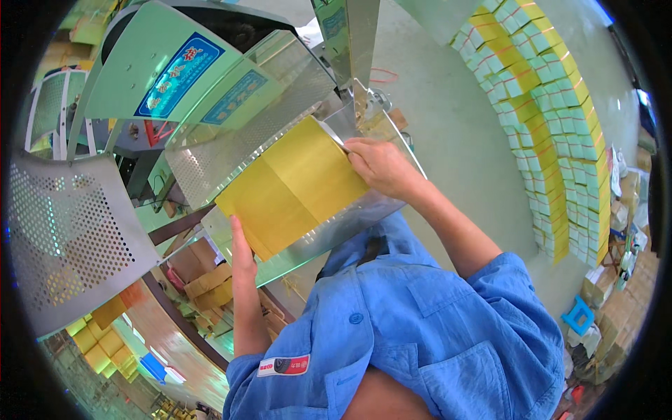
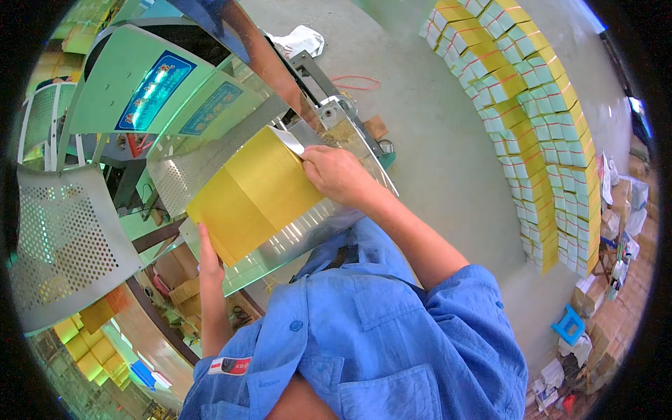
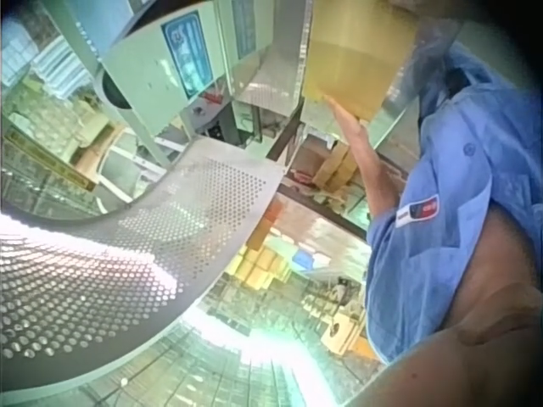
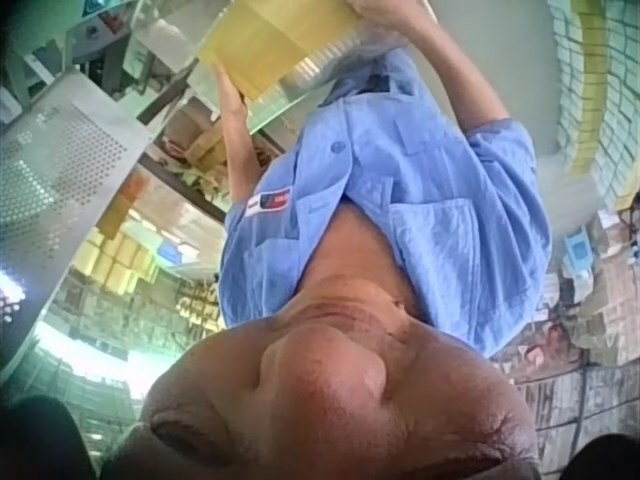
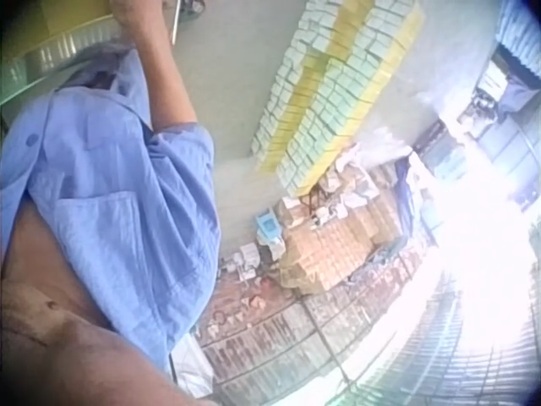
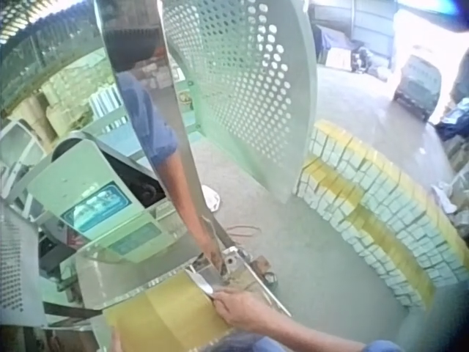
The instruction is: Weighing paper on a digital scale, placing it on a stack, and then moving the stack to a strapping machine to be bound.
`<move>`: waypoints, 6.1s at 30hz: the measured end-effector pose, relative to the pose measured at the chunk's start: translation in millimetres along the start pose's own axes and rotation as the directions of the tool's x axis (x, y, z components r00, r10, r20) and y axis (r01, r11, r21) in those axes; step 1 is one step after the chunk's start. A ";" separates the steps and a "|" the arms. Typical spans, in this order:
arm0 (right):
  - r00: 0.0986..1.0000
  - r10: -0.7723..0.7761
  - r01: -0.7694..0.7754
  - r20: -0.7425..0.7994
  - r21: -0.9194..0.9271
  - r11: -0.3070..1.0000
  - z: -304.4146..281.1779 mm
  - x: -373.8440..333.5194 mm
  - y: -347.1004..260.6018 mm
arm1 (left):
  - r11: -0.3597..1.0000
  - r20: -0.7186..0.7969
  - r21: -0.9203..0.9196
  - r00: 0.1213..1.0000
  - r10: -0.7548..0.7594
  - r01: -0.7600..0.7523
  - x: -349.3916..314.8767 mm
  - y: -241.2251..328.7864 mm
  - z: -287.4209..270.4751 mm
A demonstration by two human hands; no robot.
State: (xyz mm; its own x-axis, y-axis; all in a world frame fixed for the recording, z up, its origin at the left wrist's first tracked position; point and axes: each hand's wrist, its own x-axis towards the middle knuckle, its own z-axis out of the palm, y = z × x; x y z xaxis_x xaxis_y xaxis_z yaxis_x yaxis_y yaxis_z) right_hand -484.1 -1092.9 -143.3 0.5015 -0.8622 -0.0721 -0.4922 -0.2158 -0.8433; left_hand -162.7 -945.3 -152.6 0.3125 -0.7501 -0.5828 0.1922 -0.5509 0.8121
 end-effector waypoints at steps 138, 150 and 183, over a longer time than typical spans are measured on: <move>0.933 0.256 -0.129 -0.252 0.428 0.894 95.3 -42.7 -8.4 | 0.837 -0.083 0.463 0.926 0.369 -0.292 -30.4 -14.8 -68.6; 0.956 0.275 -0.200 -0.101 0.462 0.864 87.3 -37.4 -16.0 | 0.928 0.028 -0.336 0.983 0.181 -0.162 -36.8 -69.1 -33.5; 0.913 0.250 0.050 -0.321 0.700 0.713 95.5 -58.0 -32.3 | 0.487 0.032 0.273 0.514 0.857 -0.829 -25.3 -3.6 -31.3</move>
State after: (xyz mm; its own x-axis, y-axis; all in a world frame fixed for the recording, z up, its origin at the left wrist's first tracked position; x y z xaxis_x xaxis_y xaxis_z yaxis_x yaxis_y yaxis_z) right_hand -429.3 -992.2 -162.8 0.1065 -0.9886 -0.1062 0.1723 0.1236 -0.9773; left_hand -142.2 -912.8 -139.9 0.2954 -0.8696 0.3956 -0.4196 0.2539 0.8715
